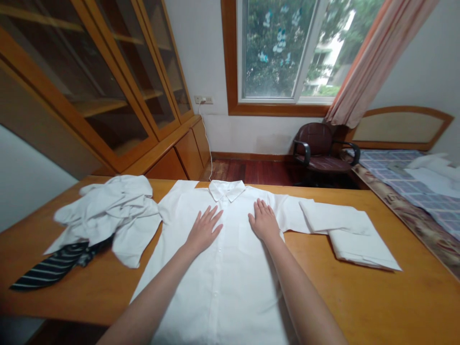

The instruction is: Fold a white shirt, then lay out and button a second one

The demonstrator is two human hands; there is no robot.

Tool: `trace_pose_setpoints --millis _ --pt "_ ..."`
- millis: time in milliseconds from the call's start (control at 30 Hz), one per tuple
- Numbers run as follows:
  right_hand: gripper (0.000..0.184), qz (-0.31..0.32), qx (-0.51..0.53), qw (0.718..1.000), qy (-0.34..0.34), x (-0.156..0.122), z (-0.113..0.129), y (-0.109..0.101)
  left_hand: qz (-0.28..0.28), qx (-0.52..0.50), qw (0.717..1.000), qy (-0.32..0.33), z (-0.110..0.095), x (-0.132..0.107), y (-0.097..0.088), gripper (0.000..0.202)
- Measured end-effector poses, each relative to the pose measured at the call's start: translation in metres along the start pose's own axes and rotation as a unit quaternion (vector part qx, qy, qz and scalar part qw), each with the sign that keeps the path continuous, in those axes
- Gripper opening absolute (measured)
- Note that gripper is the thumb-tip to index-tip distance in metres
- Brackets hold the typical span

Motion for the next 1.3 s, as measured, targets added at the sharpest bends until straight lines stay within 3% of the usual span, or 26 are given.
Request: trace_pose_setpoints --millis 200,333,500,633,833,1100,1300 --pt "0.050 -0.023 0.063 0.998 -0.001 0.001 -0.004 -0.006 0.007 -0.003 1.000 0.022 -0.011 -0.014 -0.002 0.054" --pt "0.043 -0.079 0.133 0.988 0.025 -0.008 -0.021 -0.025 0.002 0.003 1.000 0.024 -0.008 -0.011 0.001 0.055" --pt "0.039 -0.187 0.016 0.973 0.136 -0.042 -0.070 -0.065 0.001 0.006 1.000 0.025 -0.007 -0.008 0.004 0.055" --pt "0.045 -0.188 -0.092 0.957 0.200 -0.073 -0.104 -0.084 0.003 0.006 1.000 0.025 -0.006 -0.005 0.006 0.056" --pt "0.050 -0.167 -0.134 0.955 0.204 -0.093 -0.119 -0.081 0.005 0.010 1.000 0.025 -0.004 -0.004 0.007 0.056" --pt "0.049 -0.230 -0.102 0.941 0.224 -0.080 -0.139 -0.072 0.001 0.008 1.000 0.022 -0.005 -0.004 0.005 0.055" --pt "0.052 -0.264 -0.019 0.937 0.228 -0.067 -0.148 -0.073 0.010 0.017 1.000 0.025 -0.005 -0.004 0.007 0.057"
Point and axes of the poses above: each hand's wrist, its own x-axis towards the middle knuckle, its own y-axis out of the palm, z = x × y, the point moved 3 cm from there along x, towards the middle knuckle, and after that the axes turned 10 degrees about -z, right-handed, at the moved point
